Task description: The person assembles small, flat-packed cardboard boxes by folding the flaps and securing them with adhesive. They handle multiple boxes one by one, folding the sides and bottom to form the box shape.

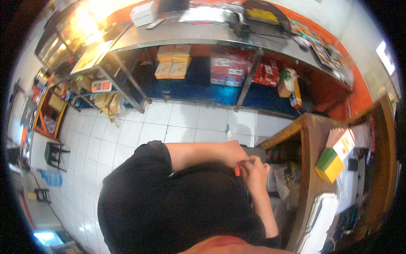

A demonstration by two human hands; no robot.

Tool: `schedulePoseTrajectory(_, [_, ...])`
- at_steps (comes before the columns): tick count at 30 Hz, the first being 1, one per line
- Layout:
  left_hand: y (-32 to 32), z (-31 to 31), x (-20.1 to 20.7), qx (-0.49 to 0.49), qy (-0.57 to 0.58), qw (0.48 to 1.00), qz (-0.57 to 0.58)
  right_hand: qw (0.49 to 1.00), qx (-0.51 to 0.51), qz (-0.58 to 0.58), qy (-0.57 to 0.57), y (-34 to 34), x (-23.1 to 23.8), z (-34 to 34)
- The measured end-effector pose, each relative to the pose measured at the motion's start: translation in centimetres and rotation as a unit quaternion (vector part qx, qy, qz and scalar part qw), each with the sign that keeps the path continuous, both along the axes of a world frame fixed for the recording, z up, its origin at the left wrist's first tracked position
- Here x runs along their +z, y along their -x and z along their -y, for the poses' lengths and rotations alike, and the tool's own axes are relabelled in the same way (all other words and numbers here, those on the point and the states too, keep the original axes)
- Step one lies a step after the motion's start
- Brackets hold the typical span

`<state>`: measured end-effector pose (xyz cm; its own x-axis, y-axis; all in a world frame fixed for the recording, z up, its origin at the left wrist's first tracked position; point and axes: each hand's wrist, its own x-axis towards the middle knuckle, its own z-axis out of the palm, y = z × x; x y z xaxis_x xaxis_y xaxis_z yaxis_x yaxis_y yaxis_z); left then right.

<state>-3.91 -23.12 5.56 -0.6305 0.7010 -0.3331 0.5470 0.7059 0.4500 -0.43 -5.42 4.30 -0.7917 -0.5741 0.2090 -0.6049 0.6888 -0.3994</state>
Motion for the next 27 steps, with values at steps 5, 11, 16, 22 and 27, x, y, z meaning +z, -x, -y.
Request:
schedulePoseTrajectory(5, [-1.1,1.9,-1.3,0.087,-0.028,0.991,-0.095,0.997,-0.018,0.037,-0.06,0.8,0.1,2.1])
schedulePoseTrajectory(11, [-2.5,11.5,-5.6,0.192,-0.194,0.877,-0.396,0.997,-0.078,-0.005,0.0,1.4,-1.8,-2.0])
schedulePoseTrajectory(16, [-12.7,40.6,-13.2,0.706,0.086,0.647,-0.273,0.986,-0.144,0.067,0.049,1.6,-3.9,-7.0])
schedulePoseTrajectory(22, [-28.5,53.2,-7.5,0.865,0.302,0.392,0.088,0.98,-0.17,0.096,0.034,2.2,-3.4,-8.7])
schedulePoseTrajectory(27, [-29.9,53.9,-8.0,0.892,0.299,0.339,-0.023,0.98,-0.177,0.093,0.003,1.4,-2.1,-8.2])
